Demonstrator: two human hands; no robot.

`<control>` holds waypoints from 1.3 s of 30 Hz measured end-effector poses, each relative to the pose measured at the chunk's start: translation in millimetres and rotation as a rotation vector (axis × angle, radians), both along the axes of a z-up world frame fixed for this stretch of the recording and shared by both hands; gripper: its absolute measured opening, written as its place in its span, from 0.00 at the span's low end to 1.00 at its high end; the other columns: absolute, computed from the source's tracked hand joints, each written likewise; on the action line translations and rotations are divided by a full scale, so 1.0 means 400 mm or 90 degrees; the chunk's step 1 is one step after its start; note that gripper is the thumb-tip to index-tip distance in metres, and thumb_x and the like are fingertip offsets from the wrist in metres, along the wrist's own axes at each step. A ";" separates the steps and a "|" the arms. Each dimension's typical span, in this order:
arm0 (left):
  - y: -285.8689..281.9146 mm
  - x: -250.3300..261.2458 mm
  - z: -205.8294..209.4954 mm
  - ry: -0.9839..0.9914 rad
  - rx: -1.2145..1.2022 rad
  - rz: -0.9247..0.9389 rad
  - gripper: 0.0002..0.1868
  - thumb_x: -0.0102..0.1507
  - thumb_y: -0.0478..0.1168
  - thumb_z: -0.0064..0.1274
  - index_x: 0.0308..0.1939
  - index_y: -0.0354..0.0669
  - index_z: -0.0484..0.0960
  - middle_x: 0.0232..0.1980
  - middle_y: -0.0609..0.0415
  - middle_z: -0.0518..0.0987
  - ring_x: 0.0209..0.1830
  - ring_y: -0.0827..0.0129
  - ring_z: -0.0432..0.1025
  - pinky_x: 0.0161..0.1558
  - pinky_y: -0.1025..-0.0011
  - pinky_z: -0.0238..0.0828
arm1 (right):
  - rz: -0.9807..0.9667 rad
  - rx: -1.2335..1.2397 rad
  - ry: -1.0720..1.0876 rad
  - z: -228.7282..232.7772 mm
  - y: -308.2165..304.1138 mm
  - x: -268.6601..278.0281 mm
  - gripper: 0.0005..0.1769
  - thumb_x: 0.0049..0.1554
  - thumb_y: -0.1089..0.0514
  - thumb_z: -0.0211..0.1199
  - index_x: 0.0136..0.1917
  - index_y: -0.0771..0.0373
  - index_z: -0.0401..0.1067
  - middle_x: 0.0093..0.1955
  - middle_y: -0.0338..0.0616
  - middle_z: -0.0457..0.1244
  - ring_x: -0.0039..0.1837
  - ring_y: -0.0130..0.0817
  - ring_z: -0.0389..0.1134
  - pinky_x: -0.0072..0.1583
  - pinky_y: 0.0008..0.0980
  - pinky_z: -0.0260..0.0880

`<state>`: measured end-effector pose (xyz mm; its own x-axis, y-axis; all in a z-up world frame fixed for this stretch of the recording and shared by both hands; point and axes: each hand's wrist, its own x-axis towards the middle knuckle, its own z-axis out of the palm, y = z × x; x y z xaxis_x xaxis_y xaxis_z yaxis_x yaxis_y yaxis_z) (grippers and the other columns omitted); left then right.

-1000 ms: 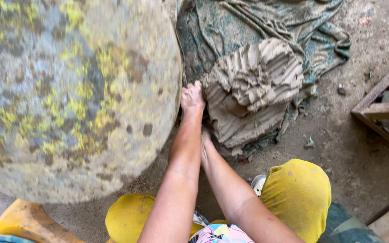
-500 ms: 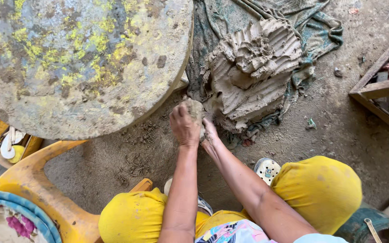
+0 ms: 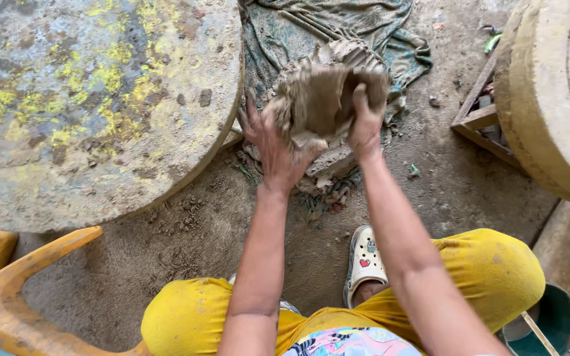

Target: The person prepares a large lump of clay by hand, repeatedly kneading, folding, and pressing it on a cloth-covered surface between two pottery wheels.

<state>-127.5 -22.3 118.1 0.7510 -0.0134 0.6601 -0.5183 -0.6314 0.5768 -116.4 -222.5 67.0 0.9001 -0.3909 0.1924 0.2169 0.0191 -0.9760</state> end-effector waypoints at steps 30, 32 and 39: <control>-0.019 -0.032 -0.153 0.188 -0.187 -0.094 0.41 0.60 0.47 0.73 0.72 0.41 0.69 0.66 0.48 0.77 0.64 0.57 0.77 0.64 0.63 0.78 | 0.173 -0.629 -0.118 0.106 -0.026 -0.075 0.42 0.40 0.68 0.76 0.66 0.56 0.65 0.76 0.47 0.56 0.76 0.49 0.52 0.77 0.52 0.59; -0.047 -0.034 -0.098 0.171 -0.166 -0.066 0.43 0.58 0.47 0.74 0.73 0.44 0.69 0.69 0.47 0.75 0.69 0.56 0.71 0.70 0.57 0.72 | 0.141 -0.626 -0.136 0.172 -0.089 -0.065 0.38 0.46 0.69 0.75 0.67 0.54 0.65 0.78 0.42 0.56 0.79 0.43 0.54 0.78 0.52 0.63; -0.056 0.091 -0.127 0.494 0.494 -0.064 0.71 0.45 0.68 0.71 0.80 0.50 0.44 0.85 0.41 0.39 0.83 0.44 0.30 0.73 0.32 0.26 | 0.219 -0.742 -0.055 0.229 -0.140 0.018 0.45 0.41 0.65 0.78 0.70 0.53 0.65 0.80 0.46 0.47 0.79 0.50 0.46 0.73 0.58 0.51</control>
<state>-91.1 -44.7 67.1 0.9301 -0.3045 -0.2055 -0.2559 -0.9384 0.2321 -109.2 -278.5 158.7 0.8896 0.3127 0.3328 0.4382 -0.7897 -0.4294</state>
